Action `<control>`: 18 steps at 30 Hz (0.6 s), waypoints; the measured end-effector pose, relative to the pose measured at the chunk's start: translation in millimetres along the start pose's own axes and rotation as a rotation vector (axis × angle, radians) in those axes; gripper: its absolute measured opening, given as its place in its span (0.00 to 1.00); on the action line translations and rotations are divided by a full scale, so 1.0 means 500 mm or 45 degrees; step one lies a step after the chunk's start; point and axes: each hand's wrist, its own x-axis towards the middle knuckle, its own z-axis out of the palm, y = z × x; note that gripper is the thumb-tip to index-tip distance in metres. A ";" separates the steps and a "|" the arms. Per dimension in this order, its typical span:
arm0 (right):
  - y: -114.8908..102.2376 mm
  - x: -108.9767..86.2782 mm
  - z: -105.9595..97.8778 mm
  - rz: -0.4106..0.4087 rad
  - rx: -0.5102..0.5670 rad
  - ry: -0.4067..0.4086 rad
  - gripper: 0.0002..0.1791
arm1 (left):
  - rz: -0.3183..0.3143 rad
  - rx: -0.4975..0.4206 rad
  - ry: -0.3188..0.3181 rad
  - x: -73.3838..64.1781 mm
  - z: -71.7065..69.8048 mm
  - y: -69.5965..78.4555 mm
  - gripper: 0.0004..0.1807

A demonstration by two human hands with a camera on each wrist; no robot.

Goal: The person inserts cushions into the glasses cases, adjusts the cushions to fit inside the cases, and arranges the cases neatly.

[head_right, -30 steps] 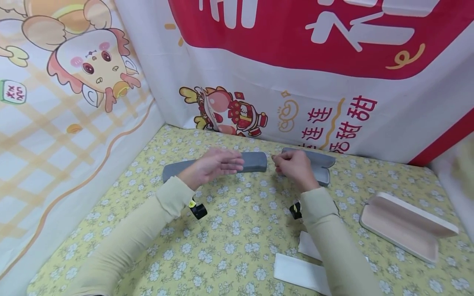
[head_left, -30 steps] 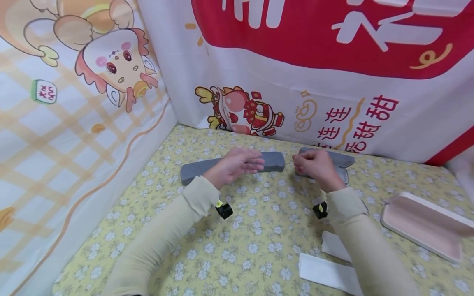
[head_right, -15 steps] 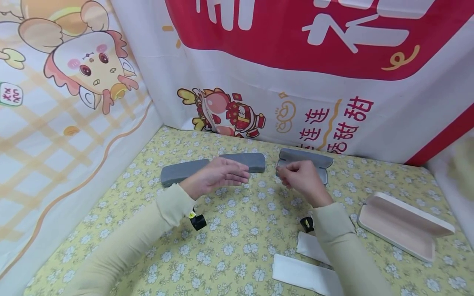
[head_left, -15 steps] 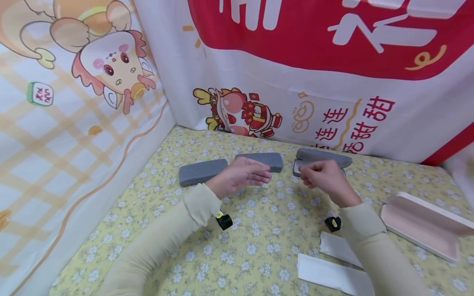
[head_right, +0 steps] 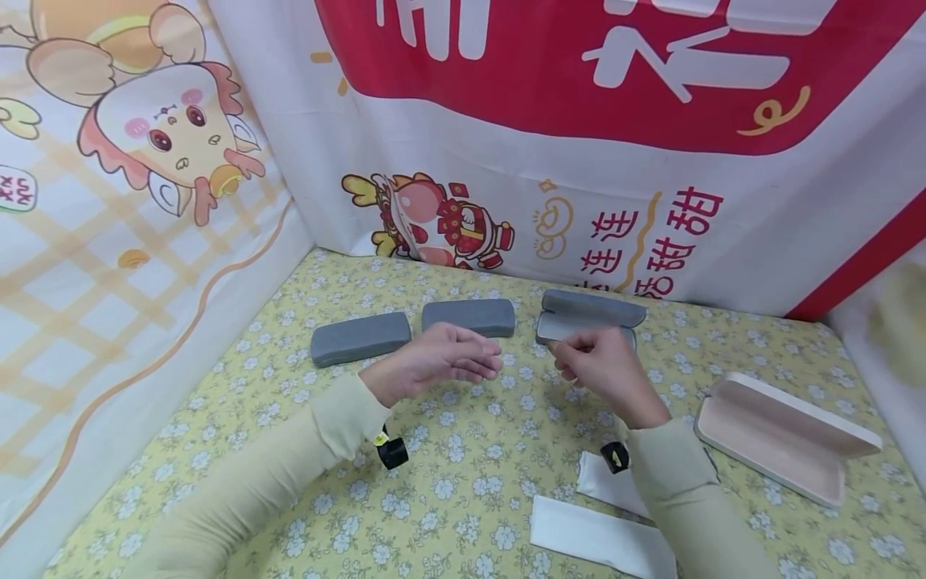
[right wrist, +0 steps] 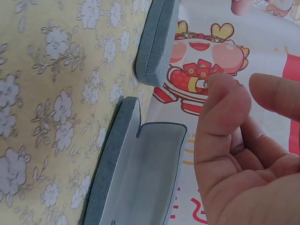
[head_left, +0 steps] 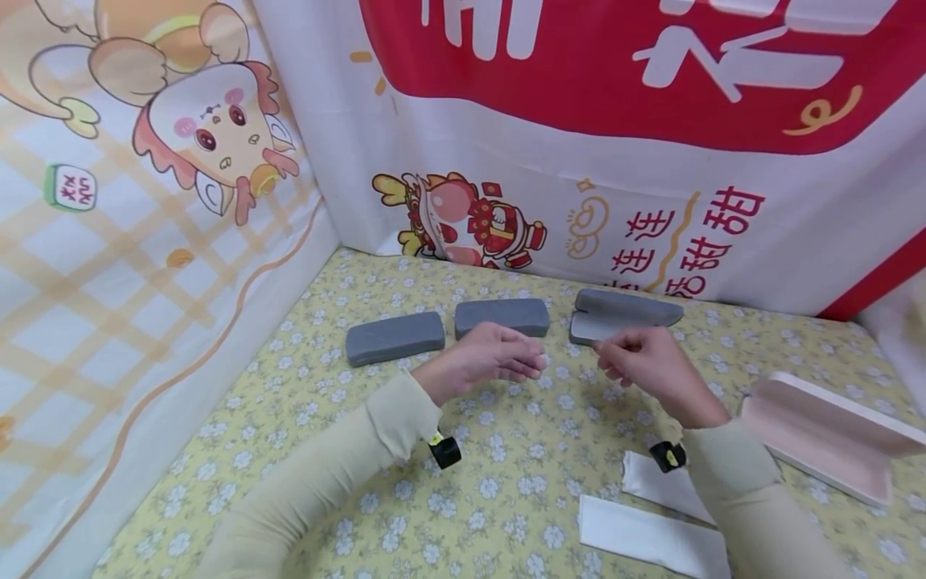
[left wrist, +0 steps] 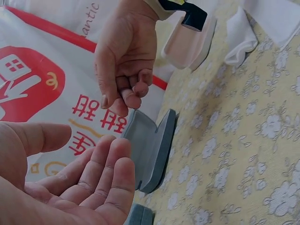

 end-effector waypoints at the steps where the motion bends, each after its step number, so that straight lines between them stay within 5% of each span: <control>1: 0.002 -0.003 -0.001 0.007 -0.016 0.002 0.19 | -0.011 0.005 -0.006 -0.001 0.003 -0.002 0.17; 18: 0.022 -0.060 -0.011 0.083 -0.042 -0.037 0.19 | -0.013 0.061 -0.082 -0.006 0.038 -0.023 0.11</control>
